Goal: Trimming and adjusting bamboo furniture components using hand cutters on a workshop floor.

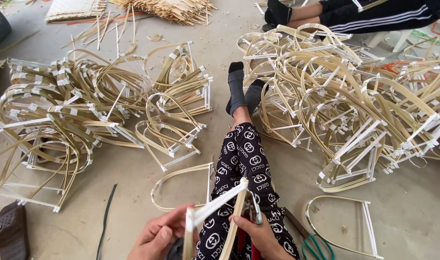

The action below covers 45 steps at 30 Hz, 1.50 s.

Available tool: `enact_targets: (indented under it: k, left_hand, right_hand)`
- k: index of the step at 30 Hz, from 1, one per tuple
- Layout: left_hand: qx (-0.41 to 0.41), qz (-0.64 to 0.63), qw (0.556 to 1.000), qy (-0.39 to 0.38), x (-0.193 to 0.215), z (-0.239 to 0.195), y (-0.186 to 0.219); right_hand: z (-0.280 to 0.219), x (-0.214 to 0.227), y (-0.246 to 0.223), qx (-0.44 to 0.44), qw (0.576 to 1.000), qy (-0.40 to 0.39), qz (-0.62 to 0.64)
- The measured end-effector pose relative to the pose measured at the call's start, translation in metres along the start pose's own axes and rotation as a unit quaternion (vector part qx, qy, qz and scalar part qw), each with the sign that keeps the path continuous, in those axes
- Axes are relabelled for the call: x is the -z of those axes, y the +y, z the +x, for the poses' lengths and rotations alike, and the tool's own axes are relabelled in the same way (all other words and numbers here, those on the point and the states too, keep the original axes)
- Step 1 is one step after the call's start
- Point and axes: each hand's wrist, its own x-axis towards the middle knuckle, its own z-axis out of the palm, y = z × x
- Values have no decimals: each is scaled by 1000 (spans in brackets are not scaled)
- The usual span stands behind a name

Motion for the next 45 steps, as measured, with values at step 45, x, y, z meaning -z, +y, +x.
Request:
enact_targets:
  k: [45]
  left_hand:
    - [-98, 38, 956, 274, 46, 36, -58]
  right_hand:
    - [-51, 16, -76, 153, 624, -94, -760]
